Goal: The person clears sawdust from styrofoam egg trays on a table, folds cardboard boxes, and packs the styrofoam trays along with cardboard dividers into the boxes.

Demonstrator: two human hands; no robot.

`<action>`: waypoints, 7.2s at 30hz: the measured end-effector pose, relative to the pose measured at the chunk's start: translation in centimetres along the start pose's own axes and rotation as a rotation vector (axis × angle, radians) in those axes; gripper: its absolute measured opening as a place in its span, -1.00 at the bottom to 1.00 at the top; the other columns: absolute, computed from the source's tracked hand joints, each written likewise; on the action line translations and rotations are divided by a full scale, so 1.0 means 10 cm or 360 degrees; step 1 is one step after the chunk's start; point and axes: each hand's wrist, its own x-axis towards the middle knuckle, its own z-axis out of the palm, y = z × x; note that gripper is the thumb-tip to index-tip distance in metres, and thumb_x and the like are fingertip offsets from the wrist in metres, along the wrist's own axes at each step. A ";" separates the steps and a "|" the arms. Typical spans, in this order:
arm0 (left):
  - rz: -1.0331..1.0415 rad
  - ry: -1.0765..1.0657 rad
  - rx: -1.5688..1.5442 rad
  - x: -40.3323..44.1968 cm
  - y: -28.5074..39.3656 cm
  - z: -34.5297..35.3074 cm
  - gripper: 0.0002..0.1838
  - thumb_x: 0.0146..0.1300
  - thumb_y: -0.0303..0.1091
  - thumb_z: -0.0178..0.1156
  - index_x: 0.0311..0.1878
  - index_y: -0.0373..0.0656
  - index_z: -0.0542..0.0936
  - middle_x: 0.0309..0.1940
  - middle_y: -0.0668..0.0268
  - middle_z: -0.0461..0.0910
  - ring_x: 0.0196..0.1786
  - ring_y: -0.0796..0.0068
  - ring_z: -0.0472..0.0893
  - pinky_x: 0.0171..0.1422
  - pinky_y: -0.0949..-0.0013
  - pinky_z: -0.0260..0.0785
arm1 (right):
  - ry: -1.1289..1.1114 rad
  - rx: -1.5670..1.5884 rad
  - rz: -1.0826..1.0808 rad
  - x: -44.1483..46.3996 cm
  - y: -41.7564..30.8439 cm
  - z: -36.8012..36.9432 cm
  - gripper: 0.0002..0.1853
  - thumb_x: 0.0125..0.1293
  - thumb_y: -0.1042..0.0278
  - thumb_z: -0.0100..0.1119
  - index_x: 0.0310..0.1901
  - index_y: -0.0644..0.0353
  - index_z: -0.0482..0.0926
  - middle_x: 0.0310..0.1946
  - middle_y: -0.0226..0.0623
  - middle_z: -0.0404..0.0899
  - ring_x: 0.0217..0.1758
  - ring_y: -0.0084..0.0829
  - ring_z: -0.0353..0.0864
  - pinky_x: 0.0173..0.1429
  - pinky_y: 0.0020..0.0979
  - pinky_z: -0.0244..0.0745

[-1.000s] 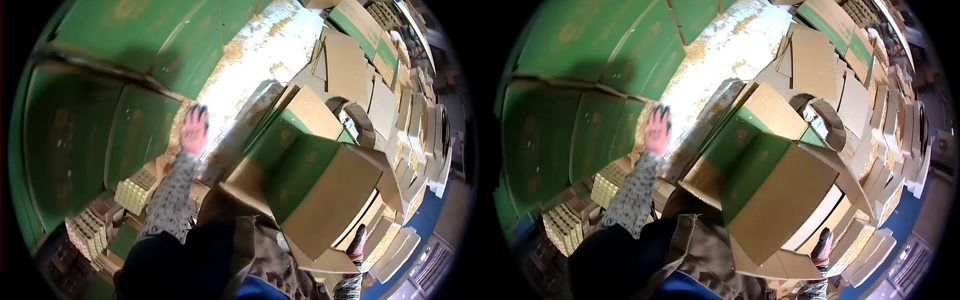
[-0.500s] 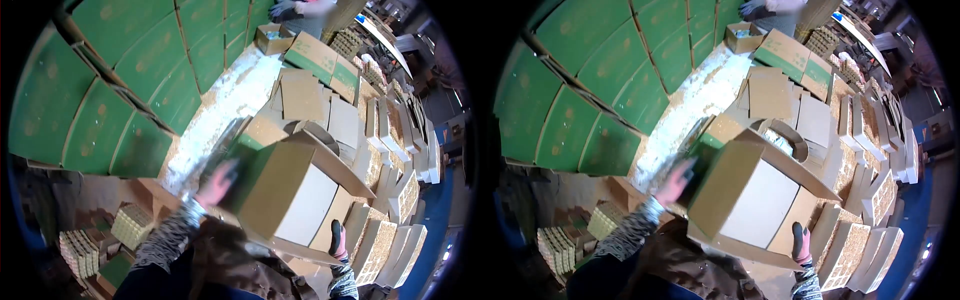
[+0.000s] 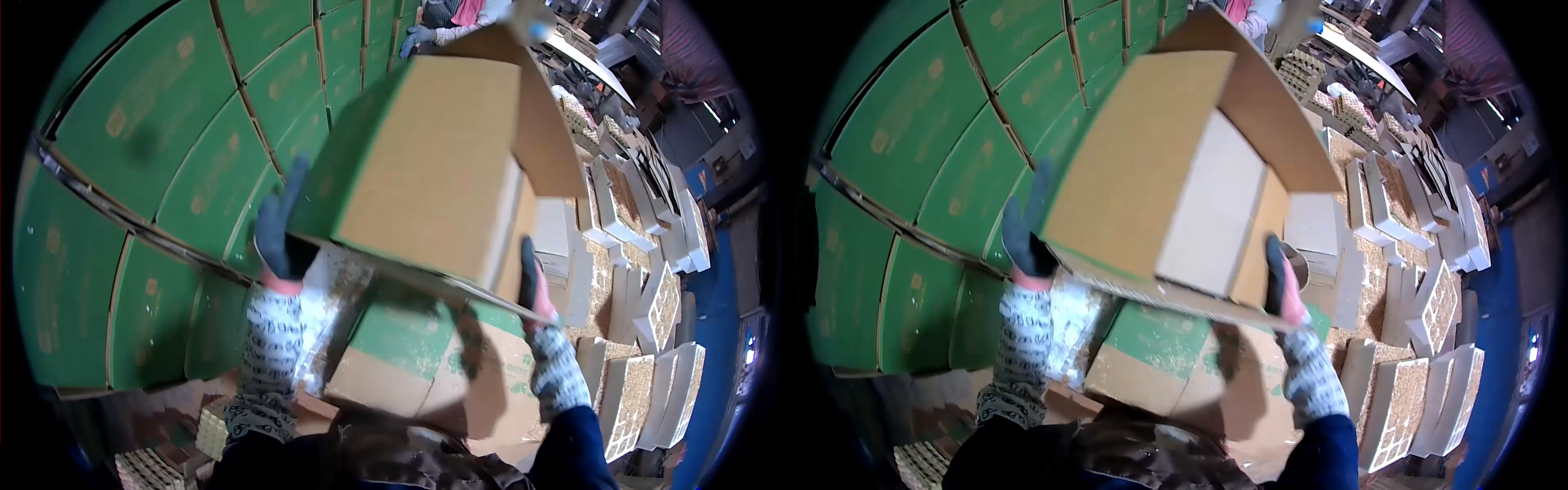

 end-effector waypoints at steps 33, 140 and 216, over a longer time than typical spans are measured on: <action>-0.1015 -0.0391 0.1597 -1.91 -0.85 -0.37 -0.16 0.08 -0.54 0.22 0.42 -0.12 0.03 0.14 0.18 0.38 0.08 0.43 0.44 -0.03 0.36 0.42 | 0.1293 -0.2009 -0.0879 -1.00 0.89 -1.04 -0.27 0.16 0.30 0.24 0.30 0.35 0.14 0.25 0.04 0.26 0.32 -0.07 0.23 0.38 -0.28 0.12; -0.0868 -0.0171 -0.0029 -1.11 -0.78 0.62 -0.64 0.33 -0.32 -0.01 0.15 -0.23 0.43 0.10 0.14 0.40 0.18 0.24 0.37 0.26 0.29 0.22 | 0.0522 -0.1393 -0.1040 -3.59 -0.66 -0.58 -0.59 0.21 0.49 0.15 0.12 0.30 0.45 0.08 -0.15 0.50 0.12 -0.36 0.50 0.23 -0.36 0.37; -0.1187 0.0027 0.0510 -1.48 -0.11 1.32 -0.55 0.03 -0.63 0.10 0.07 -0.23 0.41 0.02 0.20 0.46 0.03 0.30 0.51 0.09 0.26 0.44 | 0.0197 -0.3160 0.0570 -2.71 -0.46 -0.55 -0.25 0.06 -0.10 0.27 0.13 0.34 0.36 -0.40 -0.03 0.61 -0.28 -0.02 0.62 -0.17 -0.18 0.51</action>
